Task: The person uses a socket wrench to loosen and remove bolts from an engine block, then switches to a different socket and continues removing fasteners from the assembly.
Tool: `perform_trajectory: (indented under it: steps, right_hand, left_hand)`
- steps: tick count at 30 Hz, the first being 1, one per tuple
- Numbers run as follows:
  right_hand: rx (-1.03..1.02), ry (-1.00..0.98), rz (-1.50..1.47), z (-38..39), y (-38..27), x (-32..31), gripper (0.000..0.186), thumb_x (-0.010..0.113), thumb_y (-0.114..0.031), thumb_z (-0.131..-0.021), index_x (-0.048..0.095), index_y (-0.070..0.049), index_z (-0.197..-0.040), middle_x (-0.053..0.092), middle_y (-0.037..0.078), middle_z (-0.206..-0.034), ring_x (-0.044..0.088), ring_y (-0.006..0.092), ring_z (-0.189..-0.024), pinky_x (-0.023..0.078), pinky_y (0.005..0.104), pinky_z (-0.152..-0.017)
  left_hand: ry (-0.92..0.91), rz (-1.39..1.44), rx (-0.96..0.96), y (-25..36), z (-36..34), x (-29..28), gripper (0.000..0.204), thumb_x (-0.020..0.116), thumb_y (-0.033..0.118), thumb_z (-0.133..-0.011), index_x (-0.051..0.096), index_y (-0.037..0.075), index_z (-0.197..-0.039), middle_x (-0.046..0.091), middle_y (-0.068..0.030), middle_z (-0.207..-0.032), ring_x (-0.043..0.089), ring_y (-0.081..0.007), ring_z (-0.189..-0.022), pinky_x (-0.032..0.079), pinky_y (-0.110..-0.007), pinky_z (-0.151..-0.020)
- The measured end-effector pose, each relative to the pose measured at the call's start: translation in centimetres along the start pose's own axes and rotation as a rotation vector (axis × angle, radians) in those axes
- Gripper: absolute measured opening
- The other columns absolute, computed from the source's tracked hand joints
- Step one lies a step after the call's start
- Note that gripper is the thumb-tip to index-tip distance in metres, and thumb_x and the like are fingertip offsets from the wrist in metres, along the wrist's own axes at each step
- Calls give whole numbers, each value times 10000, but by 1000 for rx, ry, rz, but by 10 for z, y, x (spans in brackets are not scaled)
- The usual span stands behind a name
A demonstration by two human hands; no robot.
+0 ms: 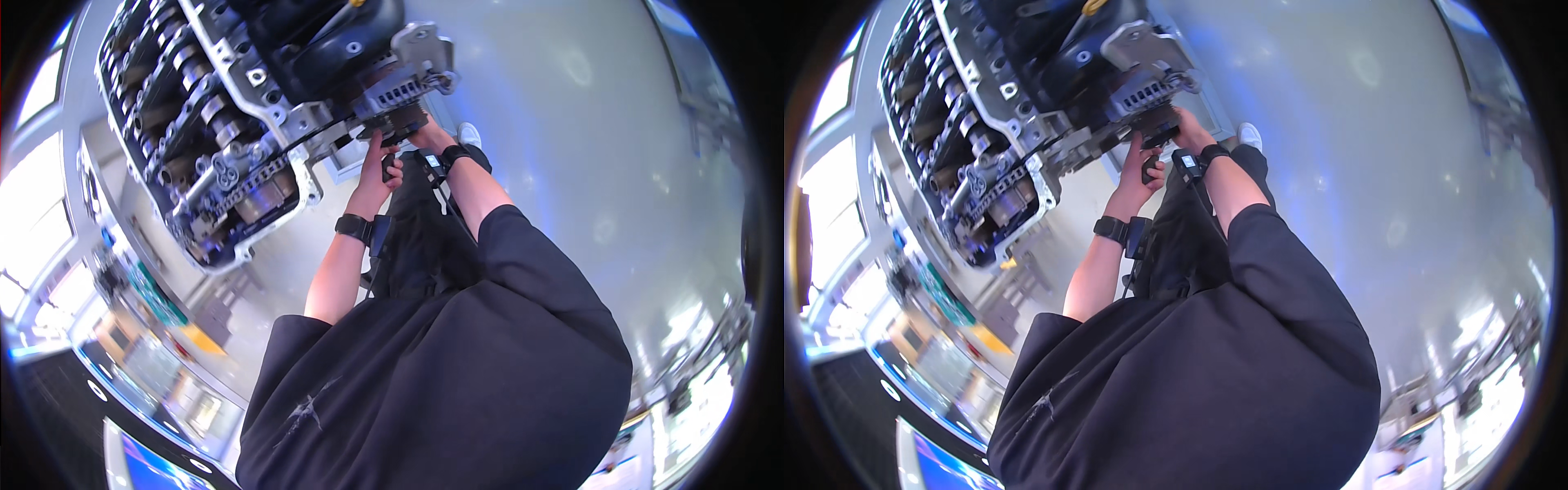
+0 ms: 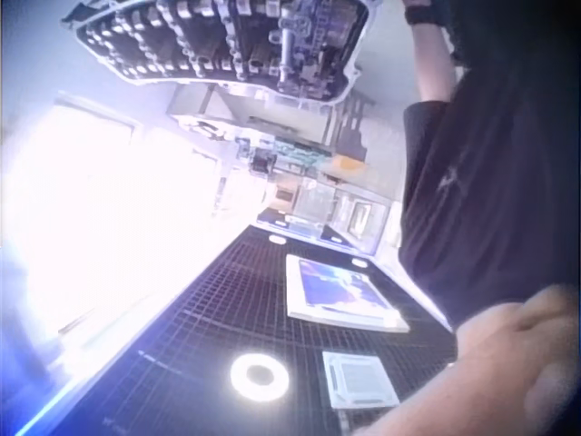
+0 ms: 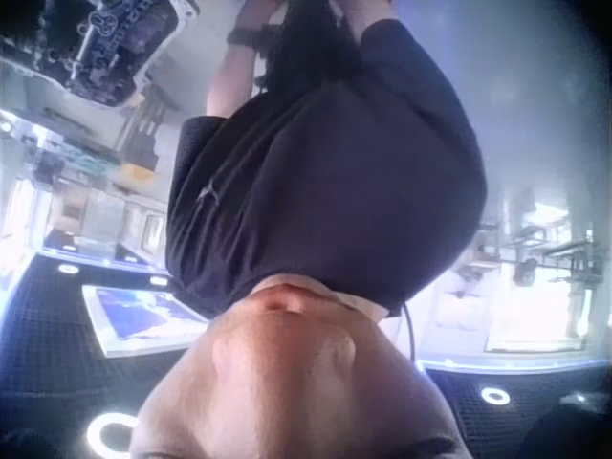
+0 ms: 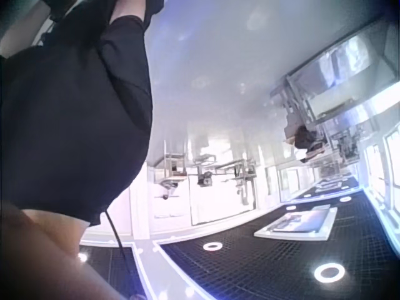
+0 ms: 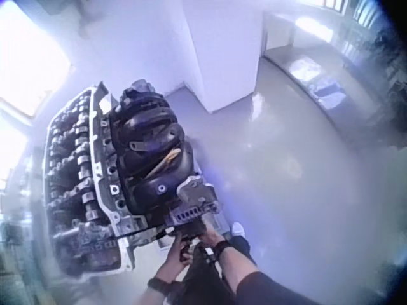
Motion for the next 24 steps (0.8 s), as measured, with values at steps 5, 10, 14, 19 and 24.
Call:
perform_trajectory:
  steps: [5,10,14,19,24]
  right_hand:
    - [-166,-155,389,-24,-27,-44,312,414,-217,-895,537,-31,-1113,597,122,-1107,535,244,-1061,384,370,-958]
    - [-499,-494,1473,-1,-47,-25,264,509,-103,-823,563,-26,-1070,634,119,-1014,579,230,-998,430,346,-880]
    - [-450,-519,1891,34,-53,34,316,566,-102,-772,554,-40,-1082,616,119,-1019,565,246,-1002,418,391,-880]
    - [-208,-434,1521,34,-63,12,487,485,-300,-811,431,-52,-1226,475,142,-1214,429,324,-1148,303,495,-969]
    - [243,-44,227,13,-49,-9,686,403,-499,-850,308,-63,-1371,334,165,-1409,293,401,-1294,187,600,-1059]
  left_hand:
    - [-2,-130,134,-26,8,8,495,530,557,-863,493,100,-1048,459,0,-662,351,-20,-444,245,-171,-377]
    - [202,-247,277,-70,11,-30,288,564,338,-896,518,80,-1014,462,7,-659,349,-24,-447,253,-189,-376]
    - [345,-554,313,-99,15,-72,194,532,215,-854,584,29,-870,537,-39,-652,474,-128,-462,352,-280,-403]
    - [564,-1041,617,-114,40,-80,226,501,173,-830,549,-9,-956,603,-238,-820,590,-419,-725,466,-458,-689]
    - [255,-284,251,-129,22,-121,174,568,86,-820,487,12,-955,567,-113,-695,548,-200,-535,440,-340,-460]
Point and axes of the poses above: each hand's wrist, its own z-axis away from the middle knuckle, its own x-axis out of the palm, y = z × x, the point moved 3 cm from there along -z, towards the middle knuckle
